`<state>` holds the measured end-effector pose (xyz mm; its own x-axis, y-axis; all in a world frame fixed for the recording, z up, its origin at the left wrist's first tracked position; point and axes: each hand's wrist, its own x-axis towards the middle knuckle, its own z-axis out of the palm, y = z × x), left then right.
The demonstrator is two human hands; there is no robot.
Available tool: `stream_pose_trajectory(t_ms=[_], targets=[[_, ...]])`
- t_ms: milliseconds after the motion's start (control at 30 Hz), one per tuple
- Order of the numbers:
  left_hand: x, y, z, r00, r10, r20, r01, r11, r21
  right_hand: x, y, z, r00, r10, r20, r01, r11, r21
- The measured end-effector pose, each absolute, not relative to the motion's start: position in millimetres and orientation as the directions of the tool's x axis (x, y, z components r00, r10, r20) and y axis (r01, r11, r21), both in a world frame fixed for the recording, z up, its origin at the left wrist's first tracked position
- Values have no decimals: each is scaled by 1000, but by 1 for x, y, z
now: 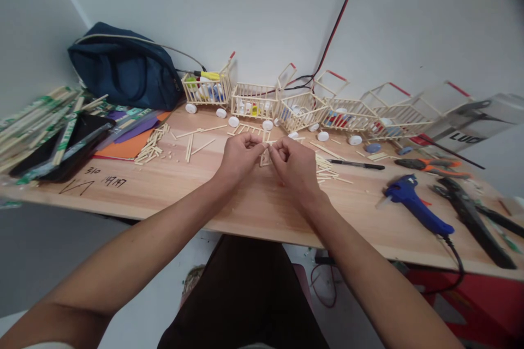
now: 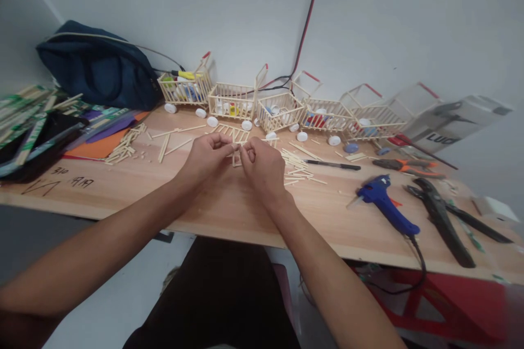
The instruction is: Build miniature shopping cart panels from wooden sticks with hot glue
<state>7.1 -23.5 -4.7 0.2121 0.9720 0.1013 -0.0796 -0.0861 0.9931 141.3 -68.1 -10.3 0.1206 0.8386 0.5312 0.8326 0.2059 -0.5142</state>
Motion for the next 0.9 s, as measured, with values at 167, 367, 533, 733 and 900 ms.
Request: stream_pose_trajectory(t_ms=[167,367,533,733,900], targets=[[7,-26,-3,202,972,121,-52,-113,992,141,-68,-10,111,834,541,840,212,-499],[7,-24,-4,217,971,101,-72,-87,994,142,-69,-10,105,834,541,849,208,-485],[7,-20,-6,223,971,84,-68,-71,995,141,-69,-11,111,834,541,856,196,-479],[8,-19,-10,206,977,61,-81,-45,996,141,-70,-12,102,840,533,853,202,-482],[9,-21,-12,200,978,63,-87,-47,995,142,-70,-11,92,840,535,869,195,-455]])
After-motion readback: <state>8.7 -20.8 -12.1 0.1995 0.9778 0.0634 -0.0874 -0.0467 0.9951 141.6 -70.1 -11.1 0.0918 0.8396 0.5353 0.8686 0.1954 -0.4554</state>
